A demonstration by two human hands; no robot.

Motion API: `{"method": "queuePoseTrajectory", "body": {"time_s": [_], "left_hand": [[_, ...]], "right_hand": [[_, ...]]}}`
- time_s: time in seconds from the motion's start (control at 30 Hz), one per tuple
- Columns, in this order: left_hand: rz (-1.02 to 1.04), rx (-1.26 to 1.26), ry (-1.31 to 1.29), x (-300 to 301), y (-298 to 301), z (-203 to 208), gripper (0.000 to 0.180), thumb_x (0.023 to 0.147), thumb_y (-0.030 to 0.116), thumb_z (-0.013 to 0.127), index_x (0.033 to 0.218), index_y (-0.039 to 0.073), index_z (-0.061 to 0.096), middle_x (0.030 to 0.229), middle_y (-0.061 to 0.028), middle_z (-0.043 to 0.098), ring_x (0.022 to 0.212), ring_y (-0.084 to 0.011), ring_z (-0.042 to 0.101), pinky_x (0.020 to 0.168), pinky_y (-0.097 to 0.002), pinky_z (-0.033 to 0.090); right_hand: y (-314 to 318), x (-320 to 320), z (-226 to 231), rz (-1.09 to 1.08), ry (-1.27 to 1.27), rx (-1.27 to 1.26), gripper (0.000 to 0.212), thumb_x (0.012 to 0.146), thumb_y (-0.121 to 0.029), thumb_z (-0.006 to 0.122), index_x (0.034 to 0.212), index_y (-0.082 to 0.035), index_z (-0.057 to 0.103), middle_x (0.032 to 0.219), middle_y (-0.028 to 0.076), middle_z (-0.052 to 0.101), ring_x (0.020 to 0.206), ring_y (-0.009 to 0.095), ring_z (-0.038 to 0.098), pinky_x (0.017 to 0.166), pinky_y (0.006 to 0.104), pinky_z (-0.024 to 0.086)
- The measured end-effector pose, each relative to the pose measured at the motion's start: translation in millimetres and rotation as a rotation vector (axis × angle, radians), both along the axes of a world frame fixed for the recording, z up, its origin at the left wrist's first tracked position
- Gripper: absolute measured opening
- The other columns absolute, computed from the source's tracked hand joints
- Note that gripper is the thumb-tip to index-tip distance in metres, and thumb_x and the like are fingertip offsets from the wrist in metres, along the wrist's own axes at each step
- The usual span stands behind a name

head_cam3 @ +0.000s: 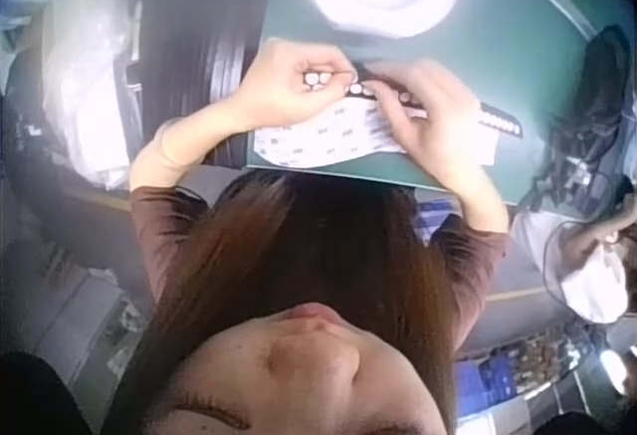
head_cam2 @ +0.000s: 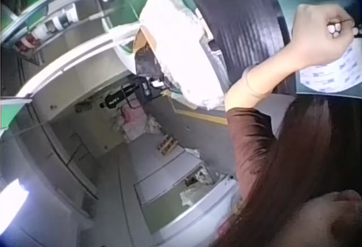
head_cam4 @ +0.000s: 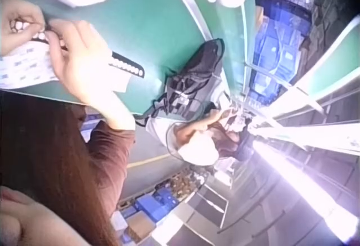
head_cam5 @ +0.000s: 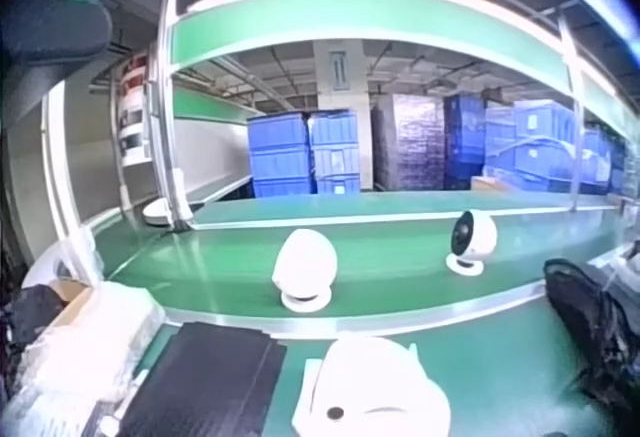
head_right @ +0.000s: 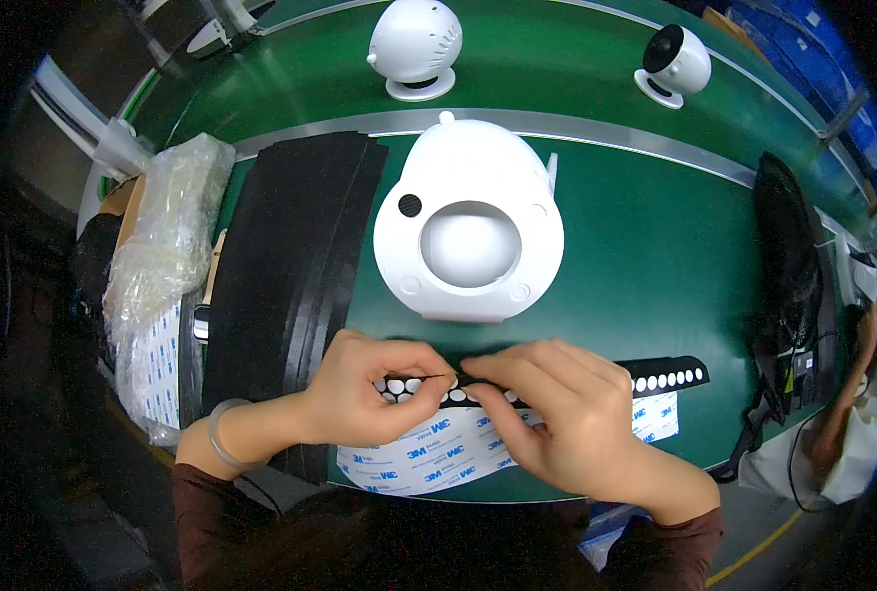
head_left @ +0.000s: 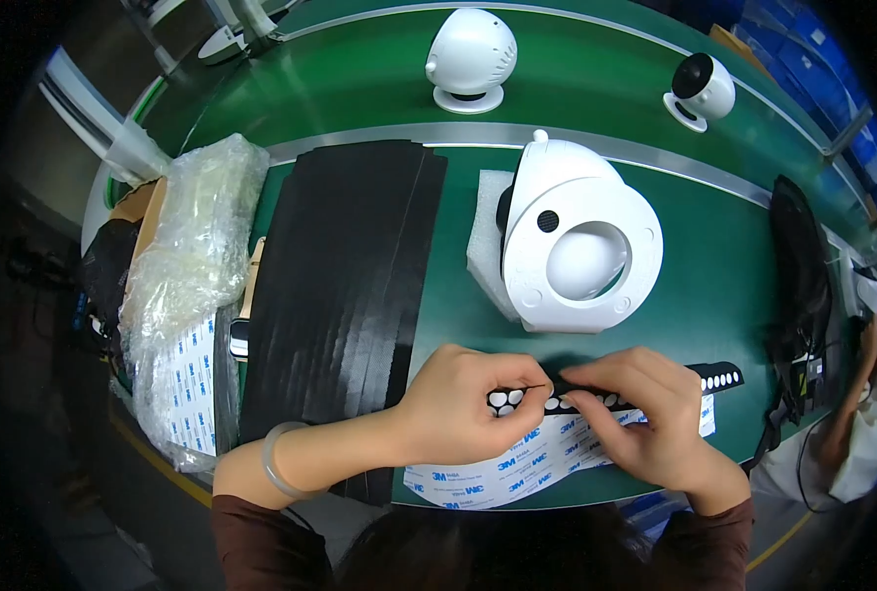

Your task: Peeling small adhesive pads from a sheet and applying them to the bottom of security camera housings on a production line.

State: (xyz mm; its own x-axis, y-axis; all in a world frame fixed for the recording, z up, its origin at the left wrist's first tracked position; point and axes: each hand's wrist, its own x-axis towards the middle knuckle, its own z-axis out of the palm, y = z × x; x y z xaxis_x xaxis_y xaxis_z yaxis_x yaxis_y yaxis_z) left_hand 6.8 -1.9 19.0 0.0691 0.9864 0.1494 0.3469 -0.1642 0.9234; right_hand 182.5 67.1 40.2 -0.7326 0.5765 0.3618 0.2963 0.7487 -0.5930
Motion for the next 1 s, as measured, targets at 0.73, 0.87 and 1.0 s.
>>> {"method": "queuePoseTrajectory", "body": {"time_s": [0.73, 0.87, 1.0], "left_hand": [[0.016, 0.057, 0.04, 5, -4, 4, 0.005, 0.07, 0.005, 0.059, 0.074, 0.002, 0.059, 0.063, -0.0091, 0.061, 0.056, -0.0202, 0.061, 0.049, -0.0245, 0.044], [0.018, 0.15, 0.09, 6, -4, 4, 0.003, 0.069, 0.005, 0.059, 0.072, 0.003, 0.058, 0.06, -0.0079, 0.059, 0.052, -0.0209, 0.059, 0.047, -0.0259, 0.044], [0.025, 0.288, 0.153, 7, -4, 2, 0.001, 0.068, 0.004, 0.06, 0.067, 0.004, 0.061, 0.054, -0.0061, 0.057, 0.045, -0.0165, 0.057, 0.044, -0.0242, 0.043]], "right_hand": [[0, 0, 8, 0.037, 0.001, -0.028, 0.014, 0.063, -0.001, 0.067, 0.074, -0.006, 0.059, 0.07, 0.006, 0.058, 0.06, 0.022, 0.058, 0.051, 0.0292, 0.045], [1, 1, 9, 0.019, 0.017, -0.071, 0.013, 0.063, -0.002, 0.067, 0.073, -0.006, 0.06, 0.068, 0.006, 0.058, 0.058, 0.022, 0.057, 0.05, 0.0292, 0.045], [2, 1, 11, 0.046, 0.004, -0.045, 0.012, 0.062, -0.002, 0.067, 0.071, -0.007, 0.061, 0.066, 0.005, 0.057, 0.056, 0.022, 0.057, 0.049, 0.0291, 0.045]]}}
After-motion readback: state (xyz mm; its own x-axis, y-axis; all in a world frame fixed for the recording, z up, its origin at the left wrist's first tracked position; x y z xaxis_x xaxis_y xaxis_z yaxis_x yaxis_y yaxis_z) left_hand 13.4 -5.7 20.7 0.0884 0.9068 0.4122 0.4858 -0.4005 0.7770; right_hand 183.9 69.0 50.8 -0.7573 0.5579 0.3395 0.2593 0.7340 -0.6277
